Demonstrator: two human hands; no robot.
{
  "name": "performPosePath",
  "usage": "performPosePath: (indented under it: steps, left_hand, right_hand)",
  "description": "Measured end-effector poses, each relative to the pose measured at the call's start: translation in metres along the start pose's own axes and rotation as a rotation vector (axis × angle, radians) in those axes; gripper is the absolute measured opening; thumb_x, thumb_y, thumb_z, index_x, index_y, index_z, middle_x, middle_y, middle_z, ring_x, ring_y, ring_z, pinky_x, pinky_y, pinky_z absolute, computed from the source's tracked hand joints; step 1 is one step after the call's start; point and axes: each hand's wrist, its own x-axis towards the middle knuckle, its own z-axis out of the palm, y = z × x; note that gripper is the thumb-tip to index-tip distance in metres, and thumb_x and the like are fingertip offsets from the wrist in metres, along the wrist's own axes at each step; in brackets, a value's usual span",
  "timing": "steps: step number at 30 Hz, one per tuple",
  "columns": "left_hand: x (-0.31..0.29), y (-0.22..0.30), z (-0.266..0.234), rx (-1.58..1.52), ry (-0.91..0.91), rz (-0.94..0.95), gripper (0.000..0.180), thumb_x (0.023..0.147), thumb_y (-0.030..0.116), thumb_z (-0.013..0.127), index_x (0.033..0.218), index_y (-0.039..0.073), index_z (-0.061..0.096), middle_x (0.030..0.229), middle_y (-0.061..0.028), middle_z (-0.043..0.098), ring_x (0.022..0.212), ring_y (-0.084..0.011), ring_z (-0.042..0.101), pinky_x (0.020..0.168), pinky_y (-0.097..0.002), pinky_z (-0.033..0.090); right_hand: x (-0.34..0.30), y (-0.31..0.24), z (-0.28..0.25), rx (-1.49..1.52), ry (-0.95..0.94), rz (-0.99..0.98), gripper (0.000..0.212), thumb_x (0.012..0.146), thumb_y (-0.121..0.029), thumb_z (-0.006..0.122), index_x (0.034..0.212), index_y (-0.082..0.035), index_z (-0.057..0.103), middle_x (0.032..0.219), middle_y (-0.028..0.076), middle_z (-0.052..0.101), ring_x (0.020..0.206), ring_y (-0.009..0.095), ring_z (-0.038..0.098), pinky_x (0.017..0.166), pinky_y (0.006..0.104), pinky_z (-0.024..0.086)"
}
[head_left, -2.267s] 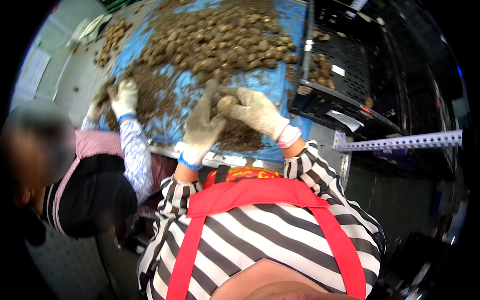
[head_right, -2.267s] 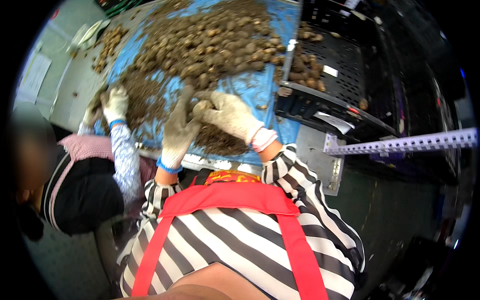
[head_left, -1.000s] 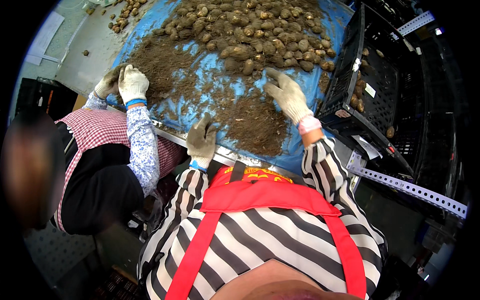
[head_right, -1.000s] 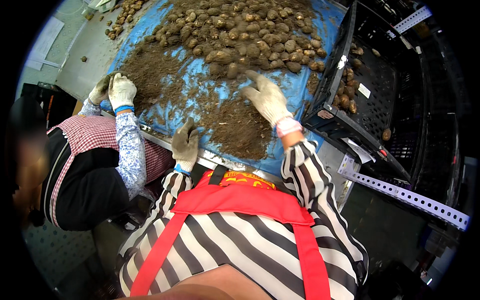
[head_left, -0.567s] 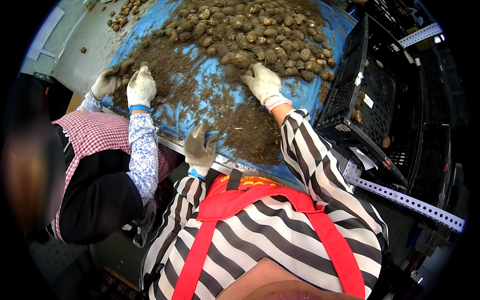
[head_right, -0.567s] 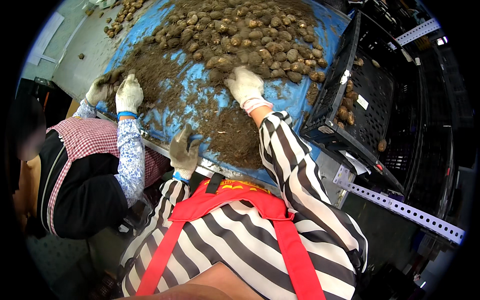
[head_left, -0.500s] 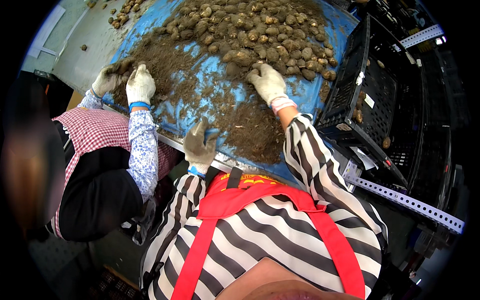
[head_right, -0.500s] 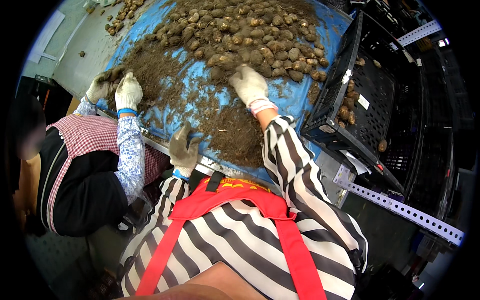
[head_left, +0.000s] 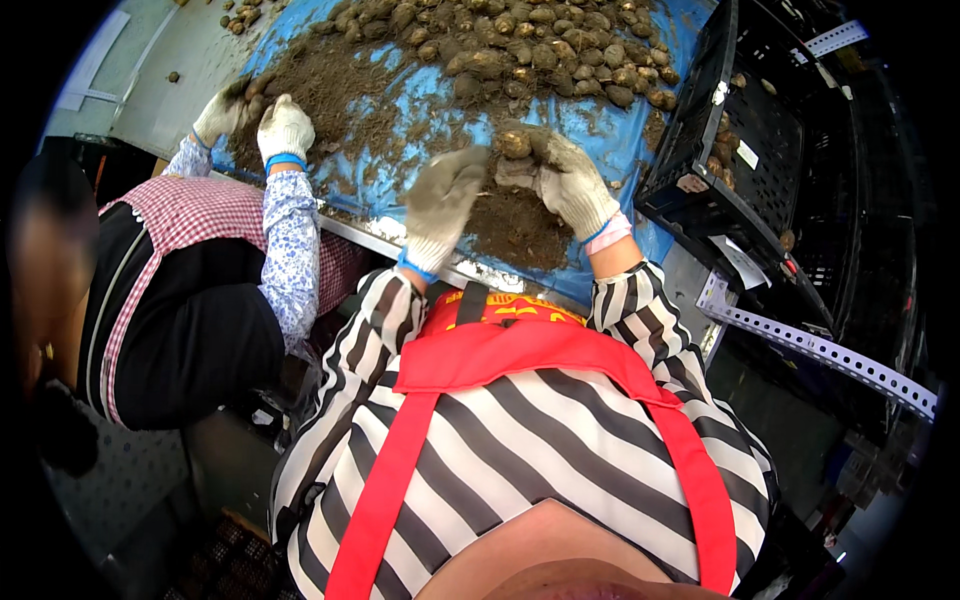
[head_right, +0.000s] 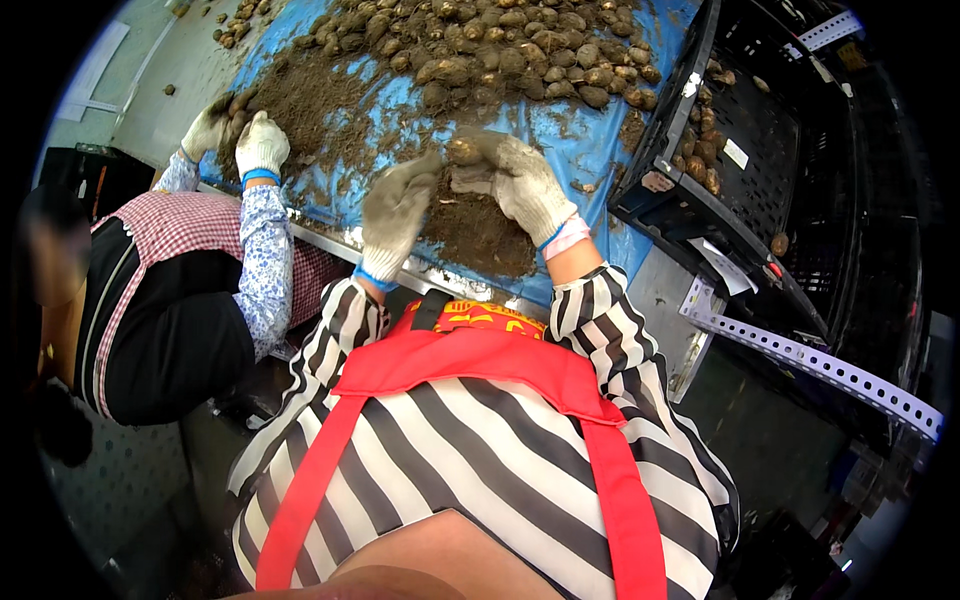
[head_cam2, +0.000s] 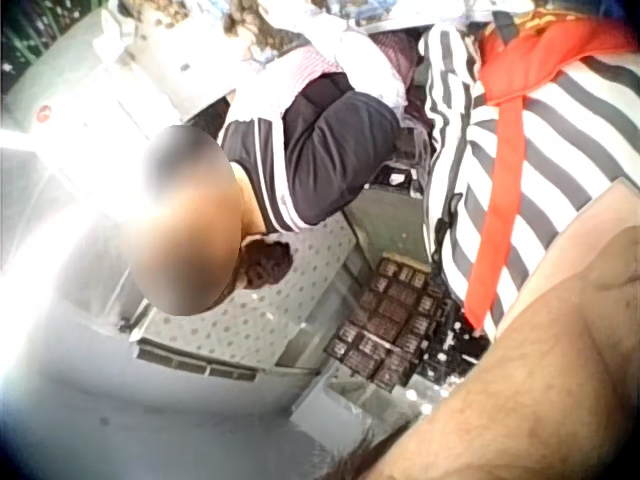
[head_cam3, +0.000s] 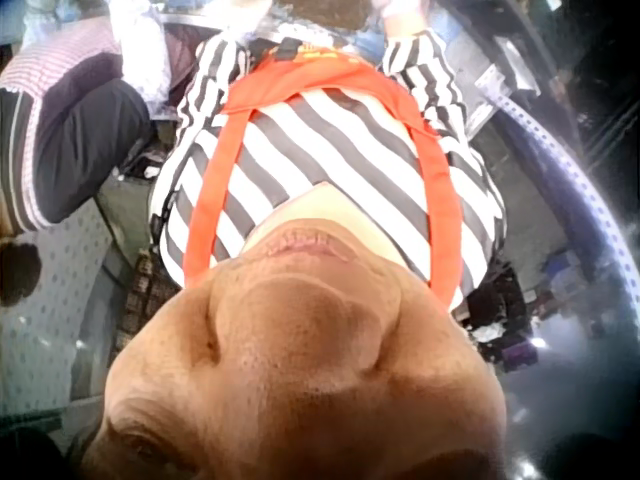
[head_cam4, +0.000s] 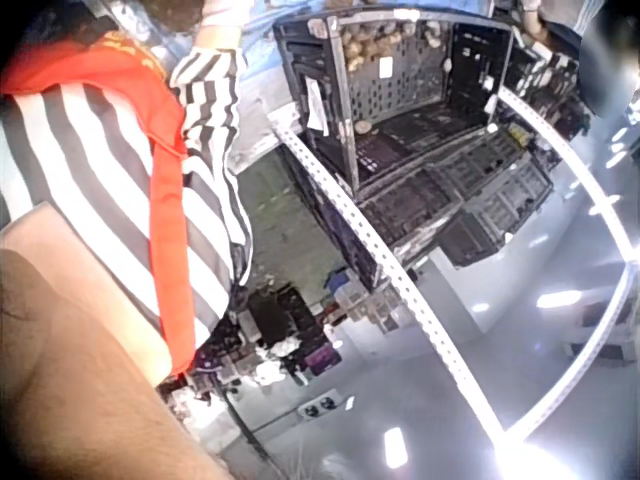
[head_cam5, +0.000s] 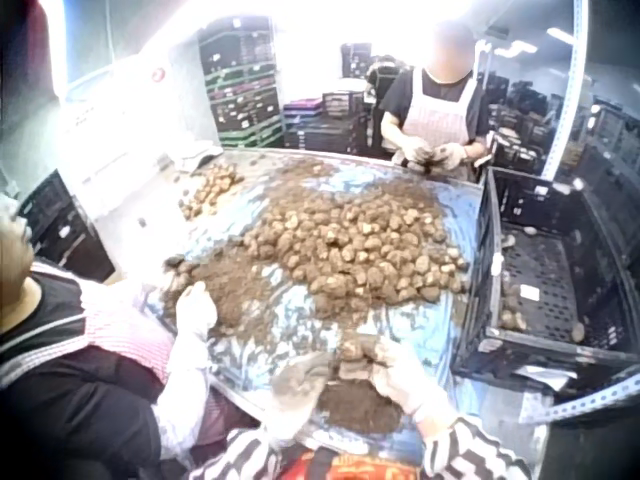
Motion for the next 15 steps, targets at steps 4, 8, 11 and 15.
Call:
performPosePath:
  steps: [4, 8, 11, 15]
  left_hand:
    - [-0.006, 0.025, 0.018, -0.261, -0.05, -0.064, 0.058, 0.098, 0.024, 0.056, 0.152, 0.006, 0.047, 0.132, -0.0185, 0.067, 0.115, -0.0292, 0.069, 0.101, -0.0368, 0.054]
    - [-0.016, 0.028, 0.026, -0.591, -0.09, -0.141, 0.059, 0.096, 0.008, 0.051, 0.154, 0.002, 0.043, 0.124, -0.0153, 0.067, 0.11, -0.0207, 0.067, 0.095, -0.0306, 0.054]
    - [-0.022, 0.028, 0.022, -0.749, -0.108, -0.119, 0.059, 0.095, 0.0, 0.047, 0.153, 0.001, 0.044, 0.118, -0.0137, 0.067, 0.107, -0.015, 0.067, 0.092, -0.026, 0.054]
    - [-0.014, 0.043, 0.017, -0.609, -0.114, -0.171, 0.056, 0.095, -0.001, 0.055, 0.15, -0.001, 0.047, 0.119, -0.013, 0.067, 0.107, -0.0144, 0.066, 0.092, -0.0266, 0.054]
  right_hand:
    - [-0.019, 0.009, 0.017, 0.022, -0.04, -0.03, 0.051, 0.106, -0.027, 0.05, 0.148, 0.002, 0.047, 0.143, 0.019, 0.058, 0.116, 0.031, 0.067, 0.098, 0.0482, 0.058]
    - [-0.032, 0.019, 0.004, -0.749, 0.052, -0.299, 0.047, 0.102, -0.025, 0.06, 0.142, -0.001, 0.057, 0.138, 0.013, 0.064, 0.113, 0.022, 0.067, 0.095, 0.0352, 0.056]
    - [-0.044, -0.01, 0.042, -1.078, 0.219, -0.192, 0.042, 0.099, -0.024, 0.066, 0.133, 0.0, 0.065, 0.126, 0.012, 0.071, 0.105, 0.017, 0.069, 0.089, 0.0289, 0.054]
    - [-0.057, -0.028, 0.068, -0.799, 0.296, -0.153, 0.035, 0.096, -0.019, 0.07, 0.125, 0.001, 0.07, 0.113, 0.012, 0.076, 0.097, 0.014, 0.07, 0.085, 0.0269, 0.054]
